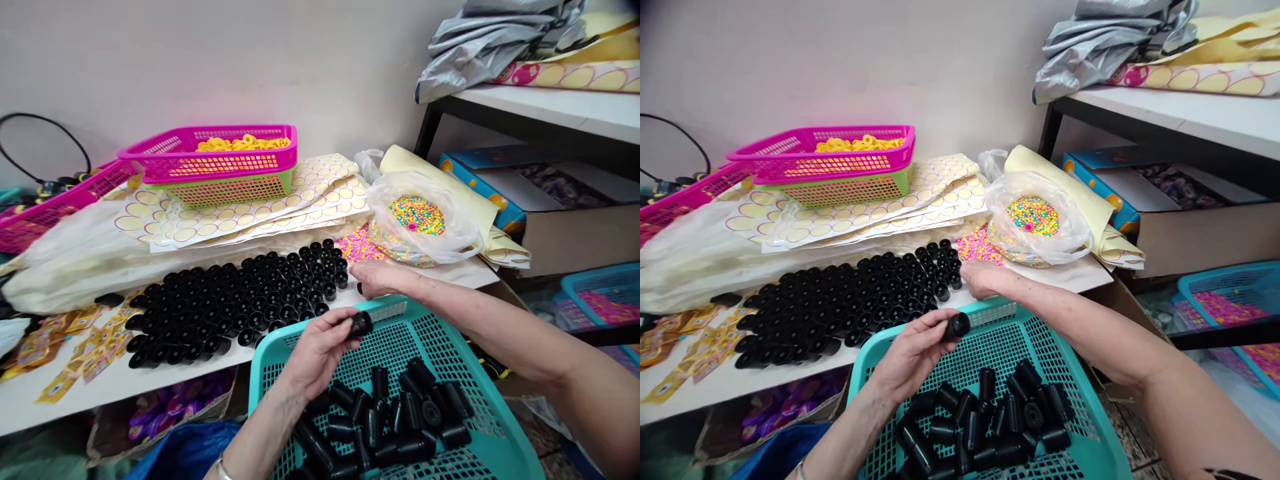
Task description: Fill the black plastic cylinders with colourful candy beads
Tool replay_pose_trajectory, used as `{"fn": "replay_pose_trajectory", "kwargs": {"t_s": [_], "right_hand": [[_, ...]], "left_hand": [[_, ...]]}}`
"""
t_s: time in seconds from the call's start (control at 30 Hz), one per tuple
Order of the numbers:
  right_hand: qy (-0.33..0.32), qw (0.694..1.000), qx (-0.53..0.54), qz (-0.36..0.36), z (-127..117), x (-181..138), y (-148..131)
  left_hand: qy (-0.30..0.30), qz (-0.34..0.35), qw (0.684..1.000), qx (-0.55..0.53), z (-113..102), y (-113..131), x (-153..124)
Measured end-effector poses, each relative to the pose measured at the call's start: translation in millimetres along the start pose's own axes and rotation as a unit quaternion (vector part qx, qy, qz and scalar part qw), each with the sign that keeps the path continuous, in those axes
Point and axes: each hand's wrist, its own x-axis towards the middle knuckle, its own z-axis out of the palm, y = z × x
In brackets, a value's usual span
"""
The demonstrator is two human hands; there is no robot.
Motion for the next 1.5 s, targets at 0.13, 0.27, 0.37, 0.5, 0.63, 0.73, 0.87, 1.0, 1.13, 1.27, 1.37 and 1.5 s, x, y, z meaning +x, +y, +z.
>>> {"fn": "replay_pose_trajectory", "kwargs": {"t_s": [0.13,0.27,0.37,0.5,0.63,0.73,0.87,1.0,1.13,1.27,1.37,1.5], "right_hand": [[0.017,1.000,0.001,0.020,11,12,-10],[0.026,0.999,-0.009,0.026,15,18,-18],[0.034,0.999,-0.015,0.024,14,11,-21],[0.067,0.998,0.017,-0.006,8,-6,-22],[0.041,0.996,0.083,-0.019,7,-15,-15],[0.043,0.994,0.101,-0.011,11,-14,-7],[0.040,0.993,0.110,0.008,20,-11,1],[-0.012,0.993,0.108,0.035,28,-5,1],[-0.056,0.992,0.111,0.008,33,2,-1],[-0.054,0.991,0.123,-0.015,27,-2,-3],[-0.070,0.990,0.125,0.001,16,-7,-7],[-0.111,0.990,0.075,0.035,8,-5,-19]], "left_hand": [[0.072,0.017,0.994,-0.074,-17,2,-3],[0.103,0.033,0.988,-0.107,-19,-1,-1],[0.100,0.038,0.987,-0.118,-17,-1,-1],[0.094,0.035,0.986,-0.130,-17,-1,-2],[0.099,0.032,0.984,-0.142,-18,-1,-3],[0.102,0.040,0.982,-0.151,-20,0,-5],[0.107,0.051,0.979,-0.164,-26,1,-9],[0.114,0.051,0.977,-0.172,-28,0,-8],[0.123,0.067,0.975,-0.173,-24,1,-6],[0.130,0.076,0.973,-0.173,-22,3,-4],[0.125,0.069,0.976,-0.164,-26,3,-4],[0.115,0.061,0.980,-0.147,-30,0,-4]]}}
